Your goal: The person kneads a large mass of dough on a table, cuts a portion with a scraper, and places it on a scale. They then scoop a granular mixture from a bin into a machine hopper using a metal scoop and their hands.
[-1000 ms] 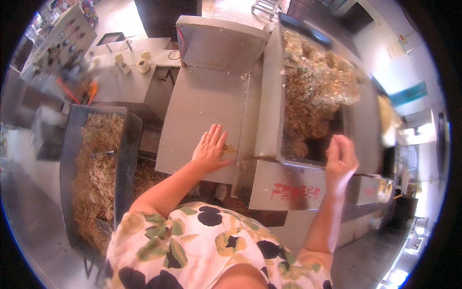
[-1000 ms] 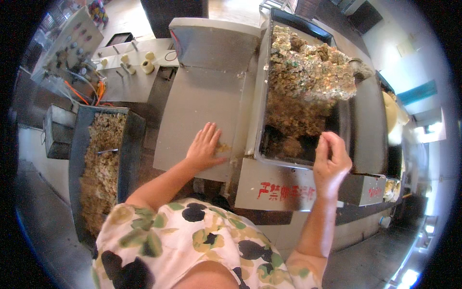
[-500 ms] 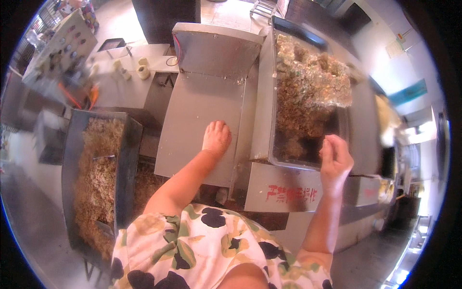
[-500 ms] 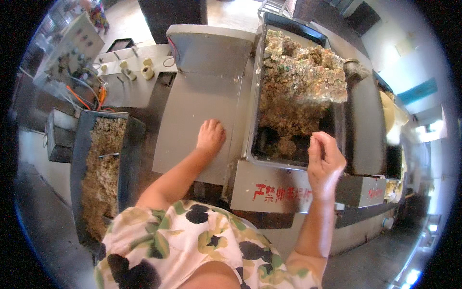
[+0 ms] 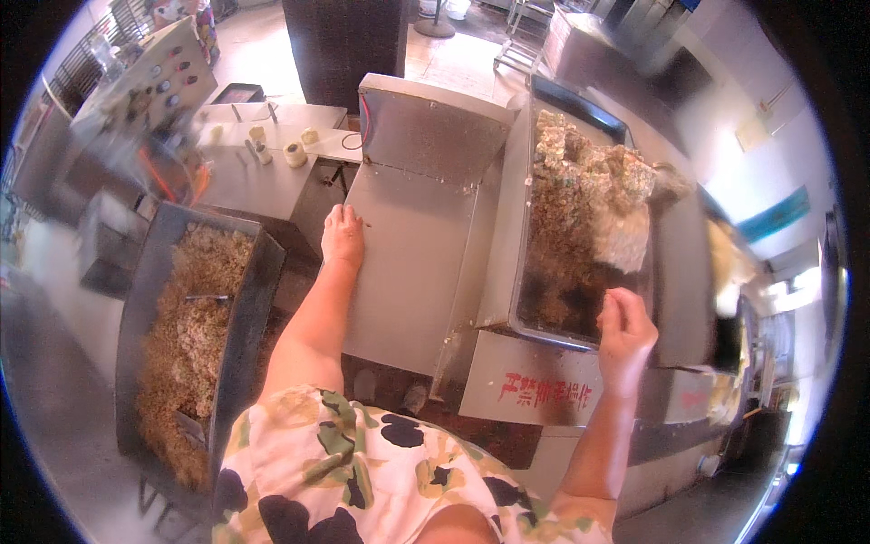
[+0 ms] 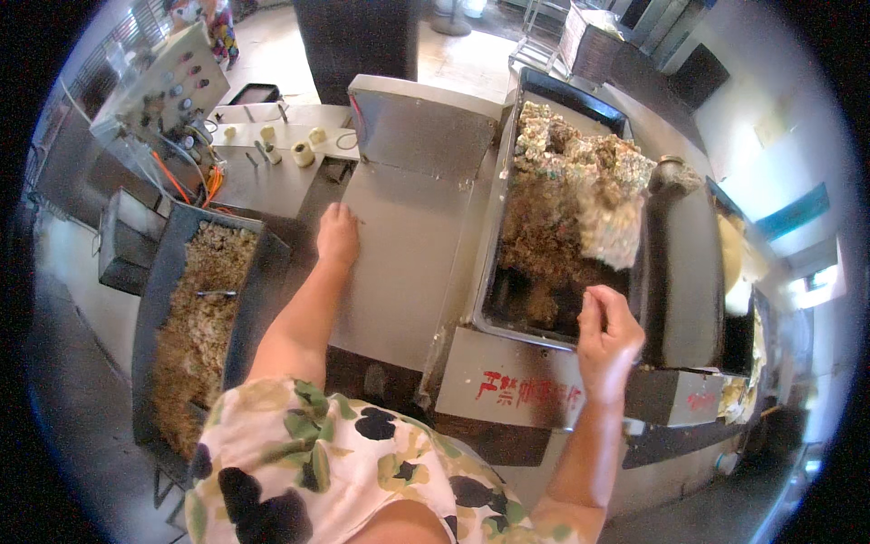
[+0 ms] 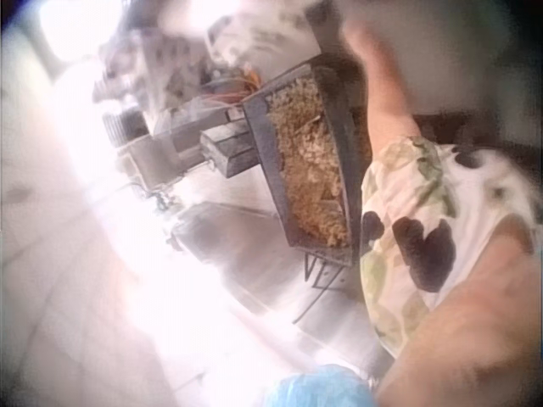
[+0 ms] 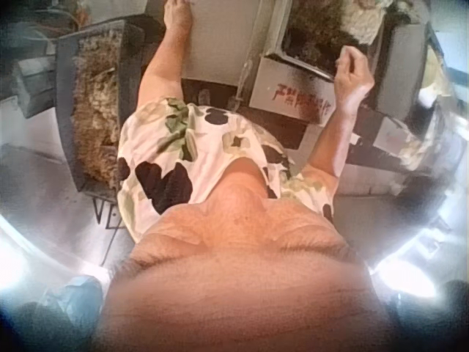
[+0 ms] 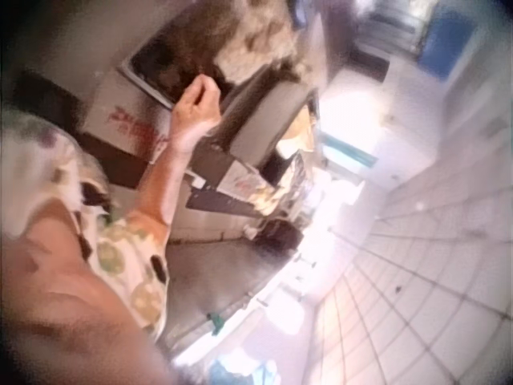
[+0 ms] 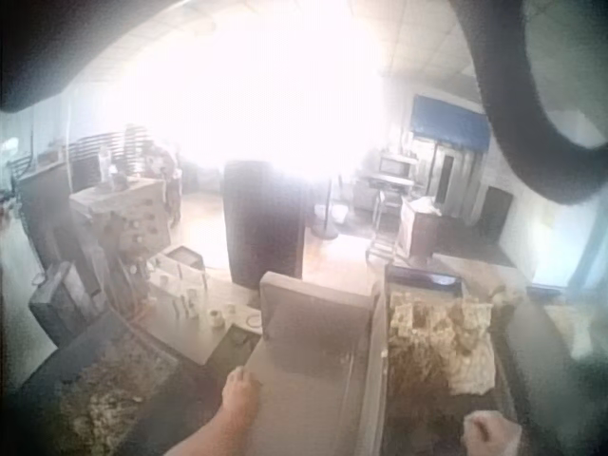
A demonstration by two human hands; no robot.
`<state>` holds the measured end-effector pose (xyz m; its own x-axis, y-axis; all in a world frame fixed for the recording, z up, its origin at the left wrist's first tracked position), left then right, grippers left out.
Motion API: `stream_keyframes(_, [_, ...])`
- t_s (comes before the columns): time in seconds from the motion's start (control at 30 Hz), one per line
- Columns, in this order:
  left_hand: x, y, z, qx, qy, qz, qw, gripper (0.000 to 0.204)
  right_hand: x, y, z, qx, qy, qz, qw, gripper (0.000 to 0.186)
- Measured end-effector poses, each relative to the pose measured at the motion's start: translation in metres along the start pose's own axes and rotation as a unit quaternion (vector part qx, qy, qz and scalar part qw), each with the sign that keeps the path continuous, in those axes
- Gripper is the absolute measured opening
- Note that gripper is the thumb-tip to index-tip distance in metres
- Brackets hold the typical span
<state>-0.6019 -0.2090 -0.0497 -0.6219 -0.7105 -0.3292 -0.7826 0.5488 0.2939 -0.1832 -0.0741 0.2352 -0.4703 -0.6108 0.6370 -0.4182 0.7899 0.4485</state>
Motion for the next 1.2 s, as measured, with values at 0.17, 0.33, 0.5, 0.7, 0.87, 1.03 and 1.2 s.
stream_keyframes(0.17, [0.070,0.006,0.026,0.003,0.087,-0.019,0.996,0.023,0.007,0.001,0.006,0.018,0.021,-0.006,1.000,0.006])
stream_keyframes(0.33, [0.074,-0.054,0.008,0.103,0.197,0.040,0.974,0.016,0.001,0.001,0.000,0.010,0.033,-0.014,0.999,0.006])
stream_keyframes(0.5, [0.111,-0.144,-0.040,0.073,0.245,0.108,0.961,0.008,0.012,0.008,0.003,-0.013,0.016,-0.092,0.996,0.007])
stream_keyframes(0.7, [0.183,-0.196,-0.042,0.080,-0.271,-0.214,0.935,0.035,0.005,0.011,-0.007,-0.027,0.035,-0.097,0.994,0.006])
stream_keyframes(0.87, [0.011,-0.095,-0.160,-0.008,-0.687,-0.285,0.668,0.039,0.001,0.011,-0.011,-0.037,0.038,-0.083,0.995,0.005])
stream_keyframes(1.03, [-0.178,-0.003,-0.258,0.004,-0.797,-0.096,0.597,0.020,-0.004,0.012,-0.009,-0.044,0.022,-0.072,0.996,0.006])
stream_keyframes(1.2, [-0.335,-0.029,-0.218,0.050,-0.494,0.302,0.814,0.016,-0.004,0.015,-0.008,-0.067,0.043,-0.086,0.993,0.005])
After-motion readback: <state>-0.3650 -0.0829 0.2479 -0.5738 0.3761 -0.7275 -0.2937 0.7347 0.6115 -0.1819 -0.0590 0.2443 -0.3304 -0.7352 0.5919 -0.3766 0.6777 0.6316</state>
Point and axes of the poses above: each hand's wrist, its own y-axis towards the middle knuckle, its own z-axis out of the palm, x = y × z, the point moved 6 cm from there along y, towards the middle knuckle, and after that the axes turned 2 degrees about z, right-handed, at the moved point
